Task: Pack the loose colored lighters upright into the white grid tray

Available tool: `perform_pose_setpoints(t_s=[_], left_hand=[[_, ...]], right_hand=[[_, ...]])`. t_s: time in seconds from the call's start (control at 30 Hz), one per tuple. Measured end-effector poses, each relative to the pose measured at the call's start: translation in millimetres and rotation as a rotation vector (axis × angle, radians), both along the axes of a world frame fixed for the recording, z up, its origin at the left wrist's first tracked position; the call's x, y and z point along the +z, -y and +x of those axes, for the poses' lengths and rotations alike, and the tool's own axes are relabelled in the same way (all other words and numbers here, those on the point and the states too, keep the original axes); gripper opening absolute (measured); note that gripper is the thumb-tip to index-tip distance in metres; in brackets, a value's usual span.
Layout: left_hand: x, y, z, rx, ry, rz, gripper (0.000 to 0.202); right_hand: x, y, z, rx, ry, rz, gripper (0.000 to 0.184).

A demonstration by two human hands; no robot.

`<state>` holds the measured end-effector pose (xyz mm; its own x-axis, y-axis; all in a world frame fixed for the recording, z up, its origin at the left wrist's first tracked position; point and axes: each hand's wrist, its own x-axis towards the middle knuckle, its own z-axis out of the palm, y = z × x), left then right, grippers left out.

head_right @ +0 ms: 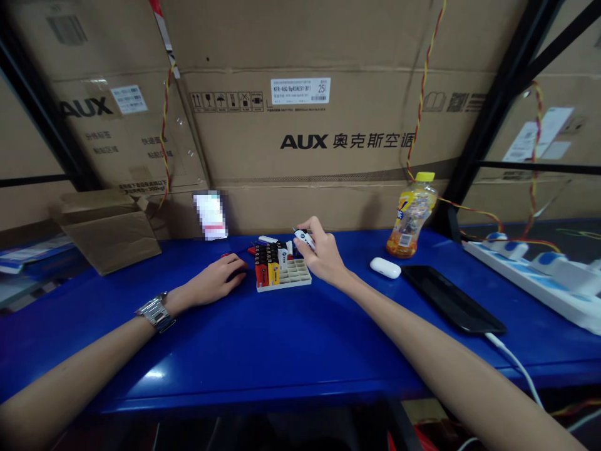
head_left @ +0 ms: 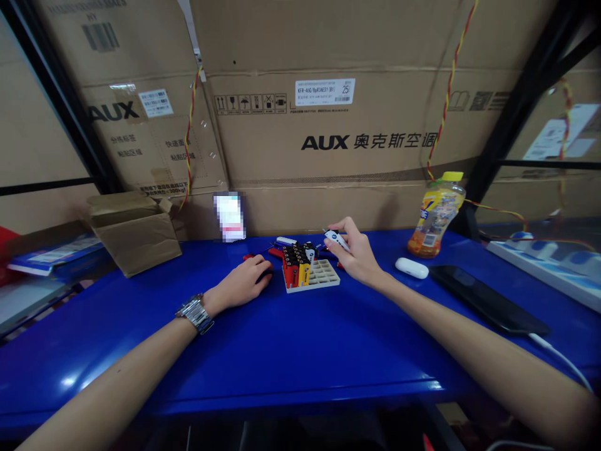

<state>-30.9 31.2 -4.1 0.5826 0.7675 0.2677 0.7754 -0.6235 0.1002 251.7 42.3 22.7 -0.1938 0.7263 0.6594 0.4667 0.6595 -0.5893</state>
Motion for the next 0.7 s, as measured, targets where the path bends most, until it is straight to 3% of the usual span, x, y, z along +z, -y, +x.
perform_pose_setpoints(t_s=[0.23,0.4,0.7], left_hand=[[0.5,0.6,0.3,0.005,-0.007,-0.006,0.023],[-0.5,-0.3,-0.2,0.003,-0.016,0.004,0.022],[-2.5,-2.1,-0.7,-0.003,-0.012,0.019,0.022]], right_hand=[[-1.2,1.3,-0.6,0.011,0.003,0.012,0.026],[-3.6,-0.5,-3.4,0.014,-0.013,-0.068,0.039],[-11.6,-14.0,-8.3,0.143,-0.050,-0.099,0.028]])
